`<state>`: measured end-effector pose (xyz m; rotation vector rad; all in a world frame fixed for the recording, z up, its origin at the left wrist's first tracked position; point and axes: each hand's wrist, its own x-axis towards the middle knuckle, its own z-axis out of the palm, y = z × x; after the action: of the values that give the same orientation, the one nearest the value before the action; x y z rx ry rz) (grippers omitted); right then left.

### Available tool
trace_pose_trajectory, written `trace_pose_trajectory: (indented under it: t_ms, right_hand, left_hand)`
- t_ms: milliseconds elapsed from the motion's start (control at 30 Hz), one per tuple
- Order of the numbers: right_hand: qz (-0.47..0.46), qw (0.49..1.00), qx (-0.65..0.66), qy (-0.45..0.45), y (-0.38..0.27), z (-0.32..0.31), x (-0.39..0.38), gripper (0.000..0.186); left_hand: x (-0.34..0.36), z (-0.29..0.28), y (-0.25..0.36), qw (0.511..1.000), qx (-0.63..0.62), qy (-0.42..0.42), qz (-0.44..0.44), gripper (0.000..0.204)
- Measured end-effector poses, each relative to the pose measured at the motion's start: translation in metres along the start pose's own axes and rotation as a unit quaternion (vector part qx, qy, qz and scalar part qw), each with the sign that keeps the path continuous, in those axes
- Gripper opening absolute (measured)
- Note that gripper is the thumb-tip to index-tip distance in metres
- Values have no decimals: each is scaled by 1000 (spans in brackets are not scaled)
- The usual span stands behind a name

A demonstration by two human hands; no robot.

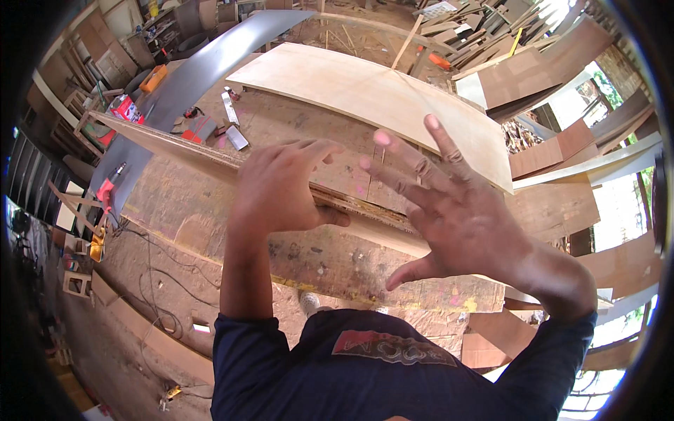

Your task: The person applies a veneer sheet to a wooden board, uses a heat gun to activate the adhesive, and presses the sheet down with a hand tool.

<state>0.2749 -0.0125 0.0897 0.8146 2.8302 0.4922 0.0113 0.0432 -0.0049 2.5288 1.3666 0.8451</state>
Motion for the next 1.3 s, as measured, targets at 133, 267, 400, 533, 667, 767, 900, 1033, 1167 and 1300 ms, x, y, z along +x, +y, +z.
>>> trace_pose_trajectory:
  t_ms: [133,267,400,533,667,767,900,1033,1167,1300]
  right_hand:
    - [78,997,-19,-21,13,-1,-10,100]
    - [139,983,13,117,31,4,-35,109]
    - [153,899,378,157,26,16,-60,110]
    - [139,811,558,107,11,38,-64,99]
    - [127,779,610,73,7,48,-68,94]
    - [136,787,599,54,5,47,-66,93]
    - [161,828,536,22,0,37,-58,93]
    - [185,838,513,4,-5,32,-52,94]
    - [233,848,474,-34,-3,29,-45,101]
    - [248,829,500,21,2,32,-55,102]
  left_hand:
    - [0,3,-2,1000,-12,8,5,94]
    - [-4,-1,-4,998,-17,-43,-37,94]
    - [5,0,0,998,-21,-54,-32,94]
    - [6,3,0,1000,11,-12,-9,95]
    - [9,3,-1,1000,13,-17,-10,97]
    - [10,2,0,1000,10,-21,-13,99]
    - [10,4,-1,1000,14,-11,-6,100]
    - [10,4,0,1000,2,-20,-9,99]
    - [10,2,1,1000,5,-22,-16,98]
    - [9,0,1,1000,8,-18,-9,98]
